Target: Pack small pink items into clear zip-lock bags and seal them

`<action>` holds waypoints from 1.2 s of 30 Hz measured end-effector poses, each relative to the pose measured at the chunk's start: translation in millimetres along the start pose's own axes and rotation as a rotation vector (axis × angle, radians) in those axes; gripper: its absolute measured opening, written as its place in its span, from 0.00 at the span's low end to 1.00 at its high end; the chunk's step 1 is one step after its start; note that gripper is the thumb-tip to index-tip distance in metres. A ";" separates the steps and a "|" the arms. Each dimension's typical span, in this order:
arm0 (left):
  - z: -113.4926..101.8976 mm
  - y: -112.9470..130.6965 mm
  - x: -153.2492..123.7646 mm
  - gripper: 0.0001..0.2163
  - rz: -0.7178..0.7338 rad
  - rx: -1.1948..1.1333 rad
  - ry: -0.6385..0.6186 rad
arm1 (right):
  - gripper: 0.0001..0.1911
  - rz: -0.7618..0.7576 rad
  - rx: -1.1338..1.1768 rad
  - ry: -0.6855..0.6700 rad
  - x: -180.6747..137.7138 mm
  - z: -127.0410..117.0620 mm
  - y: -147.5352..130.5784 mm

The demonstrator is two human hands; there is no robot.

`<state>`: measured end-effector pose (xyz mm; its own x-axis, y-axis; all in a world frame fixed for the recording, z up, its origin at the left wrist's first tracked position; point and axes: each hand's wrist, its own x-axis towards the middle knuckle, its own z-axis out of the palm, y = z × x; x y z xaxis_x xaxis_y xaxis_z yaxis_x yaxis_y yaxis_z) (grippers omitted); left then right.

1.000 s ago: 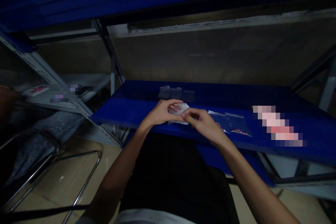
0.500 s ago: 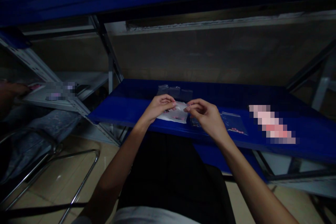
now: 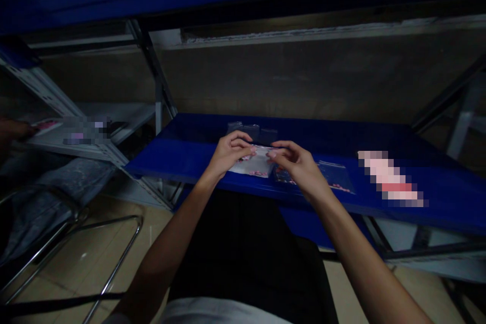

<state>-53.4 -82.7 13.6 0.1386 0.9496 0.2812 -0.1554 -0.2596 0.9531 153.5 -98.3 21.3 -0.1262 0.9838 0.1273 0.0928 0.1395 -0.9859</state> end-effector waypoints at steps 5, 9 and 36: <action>2.2 -1.3 0.6 0.13 0.037 0.029 0.016 | 0.19 -0.006 -0.032 -0.017 0.0 0.2 5.7; 4.1 -3.0 1.1 0.17 0.005 0.044 -0.053 | 0.15 -0.073 -0.049 0.015 -0.7 -0.9 6.7; 17.7 3.8 -7.8 0.12 0.200 0.661 -0.200 | 0.22 -0.161 -0.349 -0.109 -1.0 -10.6 -1.2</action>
<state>-37.8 -94.3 17.0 0.3555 0.8387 0.4126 0.4191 -0.5376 0.7317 164.1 -98.3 23.5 -0.2684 0.9313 0.2464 0.3906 0.3390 -0.8559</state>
